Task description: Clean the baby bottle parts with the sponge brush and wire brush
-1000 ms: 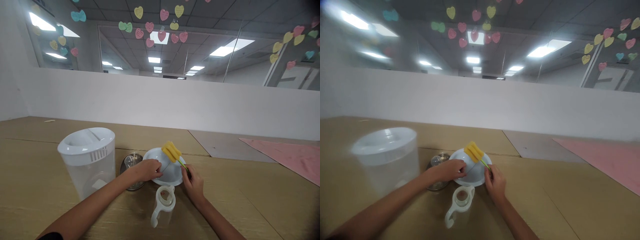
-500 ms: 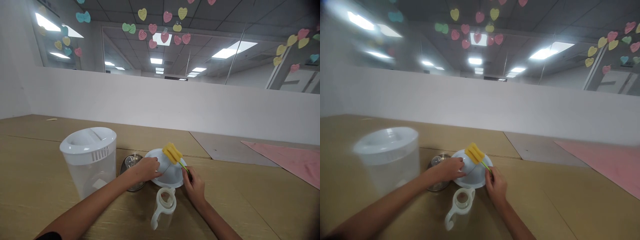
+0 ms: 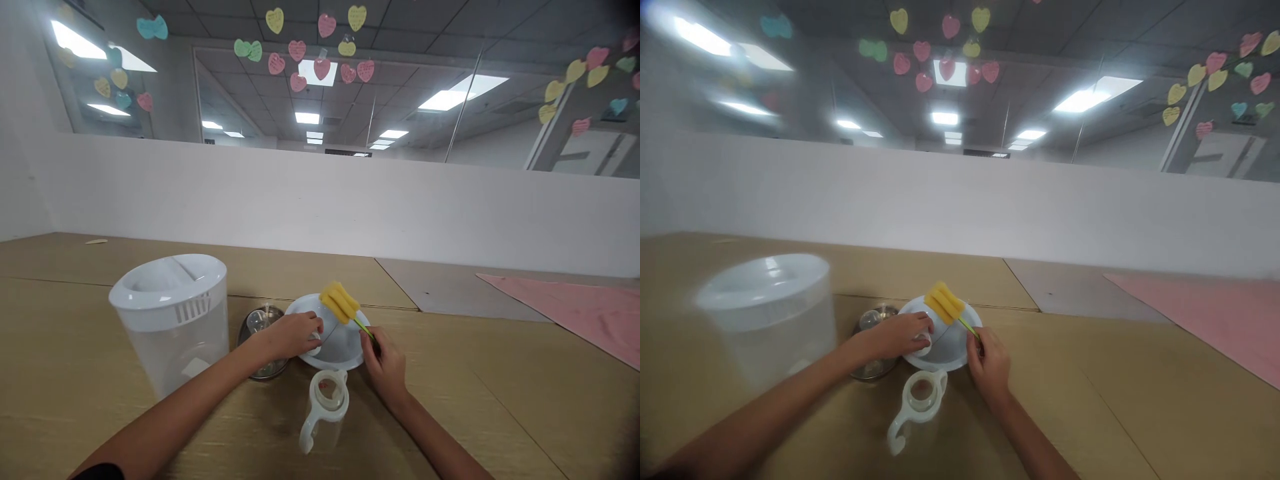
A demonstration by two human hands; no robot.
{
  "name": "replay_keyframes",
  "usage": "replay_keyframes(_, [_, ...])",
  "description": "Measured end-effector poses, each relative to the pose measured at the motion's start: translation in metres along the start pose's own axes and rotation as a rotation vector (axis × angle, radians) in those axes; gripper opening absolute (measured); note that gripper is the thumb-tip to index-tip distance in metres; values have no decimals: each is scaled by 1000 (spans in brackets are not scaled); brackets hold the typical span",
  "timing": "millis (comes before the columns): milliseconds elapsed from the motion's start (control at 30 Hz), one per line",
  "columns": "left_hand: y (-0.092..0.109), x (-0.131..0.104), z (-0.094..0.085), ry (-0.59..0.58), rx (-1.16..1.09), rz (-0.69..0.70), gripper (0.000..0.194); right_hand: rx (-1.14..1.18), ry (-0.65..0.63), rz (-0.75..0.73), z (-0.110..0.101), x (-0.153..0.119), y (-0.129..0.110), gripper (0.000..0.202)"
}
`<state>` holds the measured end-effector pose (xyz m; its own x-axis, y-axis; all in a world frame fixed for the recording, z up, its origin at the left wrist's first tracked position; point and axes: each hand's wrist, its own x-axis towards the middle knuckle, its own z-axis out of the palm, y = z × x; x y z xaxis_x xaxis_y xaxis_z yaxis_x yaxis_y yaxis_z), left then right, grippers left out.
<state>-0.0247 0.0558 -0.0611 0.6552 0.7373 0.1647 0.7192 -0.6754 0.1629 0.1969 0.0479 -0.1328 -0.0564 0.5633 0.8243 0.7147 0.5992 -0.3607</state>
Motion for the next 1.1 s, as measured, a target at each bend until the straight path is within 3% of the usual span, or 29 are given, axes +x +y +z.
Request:
replay_keyframes(200, [1,-4,-5,-34,-87,38,31,1,8,-4,0,-2,2,22])
replay_keyframes(333, [-2,2,-6,5,-93,97,55,2,13,-14,1,-2,2,22])
replay_keyframes(500, [-7,16,-6,-42,-100,161,77,-13,16,-1,2,-2,1,23])
replay_keyframes(800, [-11,27,2,-201,-154,194,69,-6,14,15,1,-3,1,24])
replay_keyframes(933, [-14,31,8,-274,-187,194,55,-9,14,26,2,-2,0,25])
replay_keyframes(1100, [-14,28,7,-282,-212,176,39,-19,12,30,2,-2,0,26])
